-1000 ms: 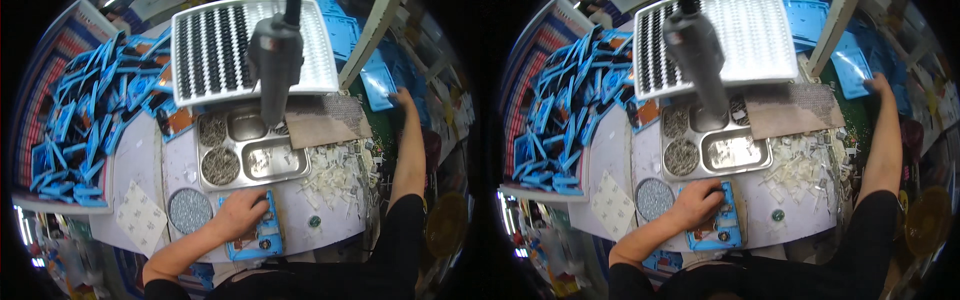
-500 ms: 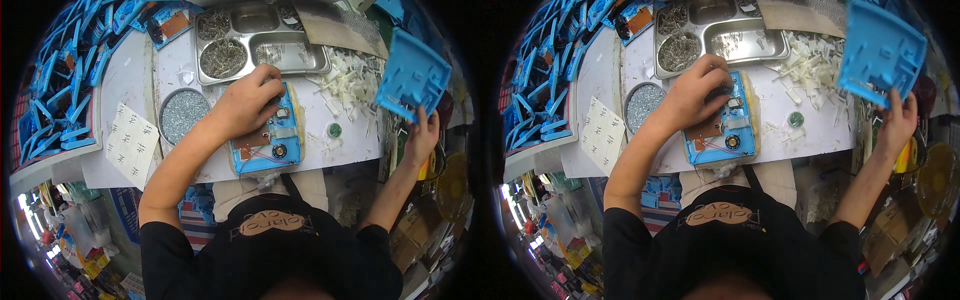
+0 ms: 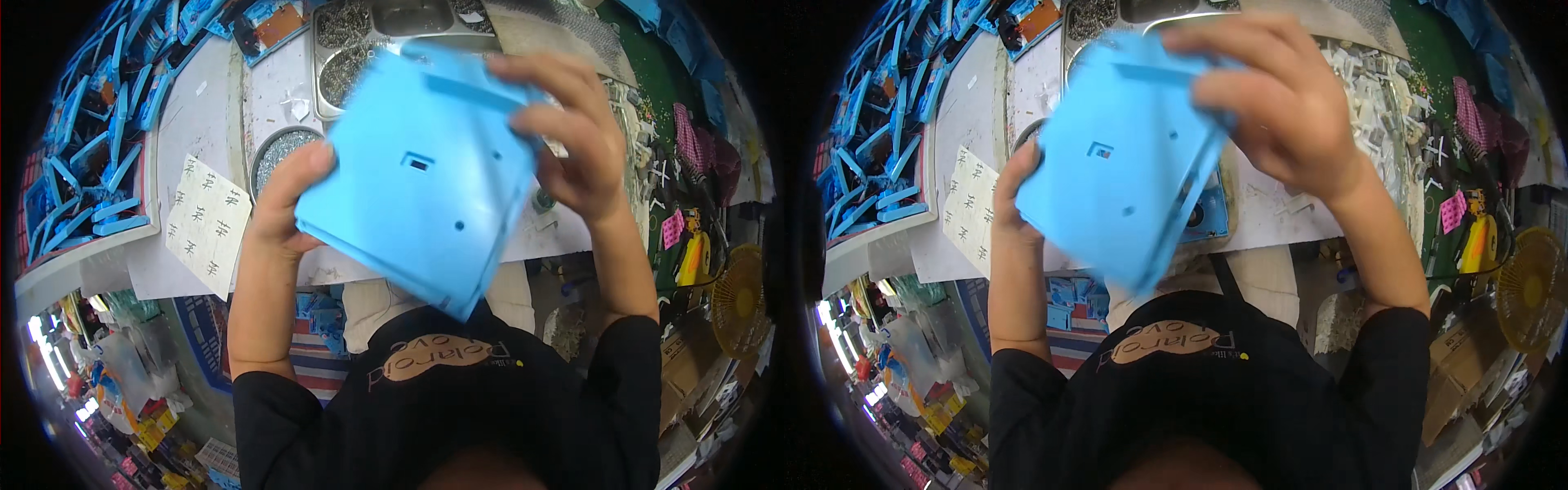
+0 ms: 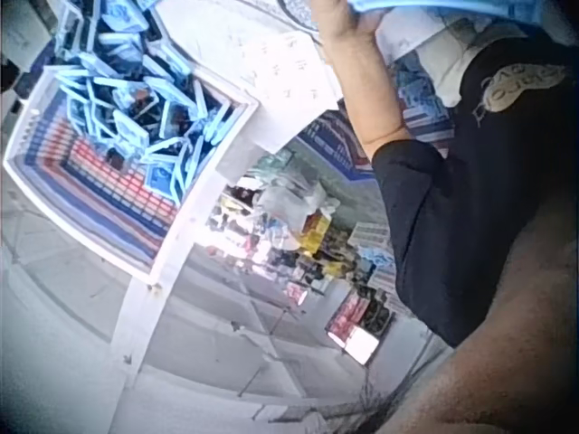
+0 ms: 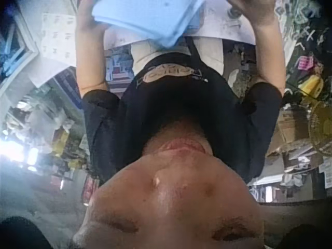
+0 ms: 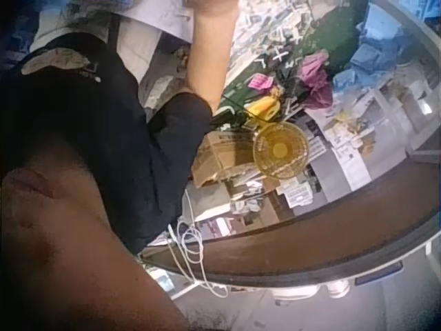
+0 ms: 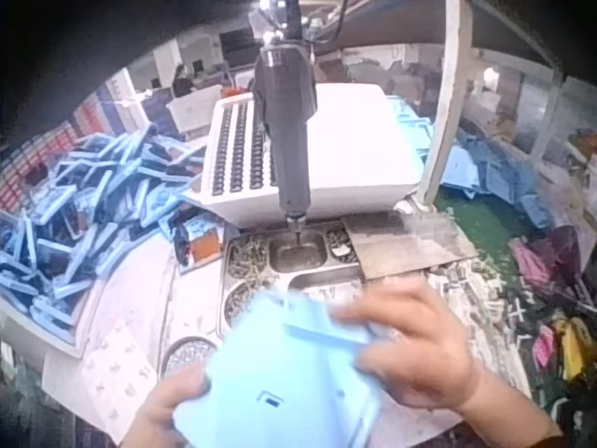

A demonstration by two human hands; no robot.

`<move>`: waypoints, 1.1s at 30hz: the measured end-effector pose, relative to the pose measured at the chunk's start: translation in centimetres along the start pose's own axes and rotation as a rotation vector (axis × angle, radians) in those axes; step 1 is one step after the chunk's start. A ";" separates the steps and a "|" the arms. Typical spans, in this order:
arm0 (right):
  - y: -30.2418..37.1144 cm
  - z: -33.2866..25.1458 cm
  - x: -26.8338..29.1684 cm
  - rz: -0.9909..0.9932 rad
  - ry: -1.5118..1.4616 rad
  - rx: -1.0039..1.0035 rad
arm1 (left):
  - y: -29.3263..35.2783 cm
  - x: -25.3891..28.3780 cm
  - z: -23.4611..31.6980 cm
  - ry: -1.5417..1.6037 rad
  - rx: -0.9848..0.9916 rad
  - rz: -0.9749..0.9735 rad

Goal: The person is assembling electronic components, specifically soldering wires and using an electric screwdriver to assemble a device inside a blue plastic housing.

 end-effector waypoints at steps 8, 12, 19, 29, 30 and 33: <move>4.5 -8.8 -1.3 -0.247 -1.020 -1.207 | 2.5 -0.8 -3.9 -0.668 -0.453 0.243; 8.5 -9.9 -1.0 -0.361 -0.514 -1.049 | 2.9 -1.3 -5.6 -1.163 -0.432 0.343; 9.9 -10.6 -2.5 -0.417 -0.390 -0.955 | 2.1 -0.7 -6.4 -1.315 -0.398 0.351; 10.0 -10.3 -3.0 -0.399 -0.515 -1.023 | 2.4 -0.4 -6.5 -1.381 -0.440 0.349; 9.5 -10.0 -3.0 -0.399 -0.498 -1.033 | 2.3 -0.3 -6.5 -1.338 -0.440 0.359; 8.4 -9.5 -3.2 -0.479 -0.414 -0.900 | 2.5 0.1 -6.4 -1.206 -0.453 0.388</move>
Point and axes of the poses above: each hand's wrist, its own y-axis away from the middle knuckle, its own x-axis out of the back of the hand, z = x × y, the point moved 2 cm from there along -y, towards the middle knuckle, and after that the axes turned 12 degrees about y, right-handed, at the moved point
